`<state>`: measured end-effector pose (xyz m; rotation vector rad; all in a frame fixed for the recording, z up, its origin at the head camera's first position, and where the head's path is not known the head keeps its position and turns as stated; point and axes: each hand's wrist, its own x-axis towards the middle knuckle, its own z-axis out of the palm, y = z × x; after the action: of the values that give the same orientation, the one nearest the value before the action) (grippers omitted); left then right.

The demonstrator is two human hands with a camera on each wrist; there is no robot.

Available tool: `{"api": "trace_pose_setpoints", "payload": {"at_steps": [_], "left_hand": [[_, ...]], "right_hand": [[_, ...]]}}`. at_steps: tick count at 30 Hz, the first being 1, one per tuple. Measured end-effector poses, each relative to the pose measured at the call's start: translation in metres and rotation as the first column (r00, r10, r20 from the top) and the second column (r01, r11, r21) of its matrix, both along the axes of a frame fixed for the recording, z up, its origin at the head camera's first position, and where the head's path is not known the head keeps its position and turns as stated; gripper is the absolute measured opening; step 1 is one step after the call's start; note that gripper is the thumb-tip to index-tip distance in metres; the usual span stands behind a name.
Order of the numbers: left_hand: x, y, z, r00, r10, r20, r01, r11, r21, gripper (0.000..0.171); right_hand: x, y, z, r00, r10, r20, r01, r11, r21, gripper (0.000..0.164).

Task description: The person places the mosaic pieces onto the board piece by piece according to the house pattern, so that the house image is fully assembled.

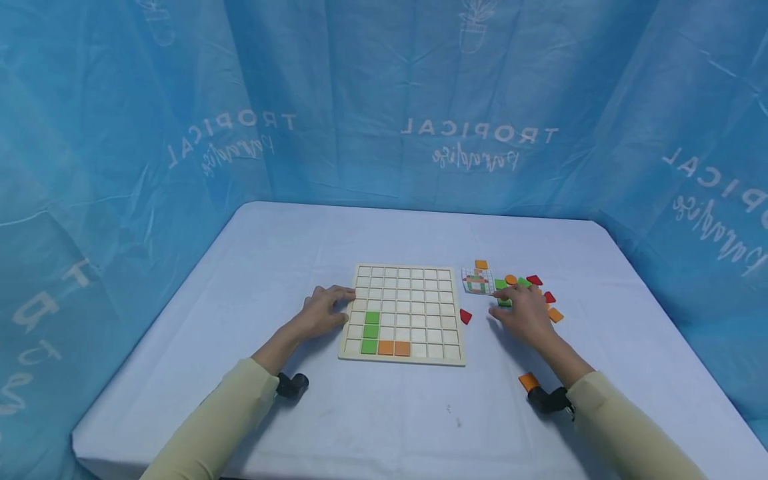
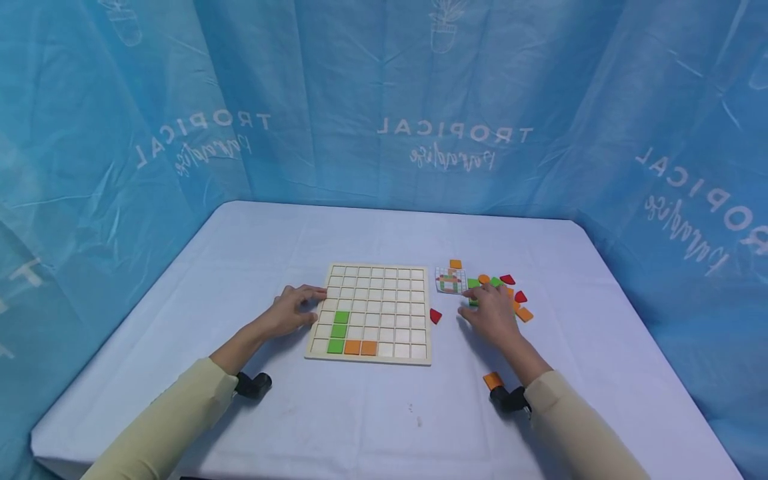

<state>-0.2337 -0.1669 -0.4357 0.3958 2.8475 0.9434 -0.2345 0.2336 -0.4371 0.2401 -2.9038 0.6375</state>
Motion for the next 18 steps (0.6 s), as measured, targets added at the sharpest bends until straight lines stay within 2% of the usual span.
{"api": "trace_pose_setpoints", "payload": {"at_steps": [4, 9, 18], "left_hand": [[-0.001, -0.001, -0.002, 1.0, -0.001, 0.001, 0.001, 1.0, 0.001, 0.045], [-0.001, -0.002, -0.001, 1.0, 0.002, 0.007, -0.002, 1.0, 0.013, 0.045], [0.001, 0.0, 0.002, 1.0, 0.012, 0.022, -0.012, 1.0, 0.013, 0.045]], "right_hand": [[-0.014, 0.012, -0.002, 1.0, 0.014, 0.012, -0.014, 1.0, 0.023, 0.042], [-0.023, 0.017, -0.004, 1.0, 0.002, 0.031, -0.003, 0.999, 0.051, 0.042], [-0.024, 0.02, -0.006, 0.998, -0.006, 0.069, -0.001, 0.995, 0.101, 0.042]]}}
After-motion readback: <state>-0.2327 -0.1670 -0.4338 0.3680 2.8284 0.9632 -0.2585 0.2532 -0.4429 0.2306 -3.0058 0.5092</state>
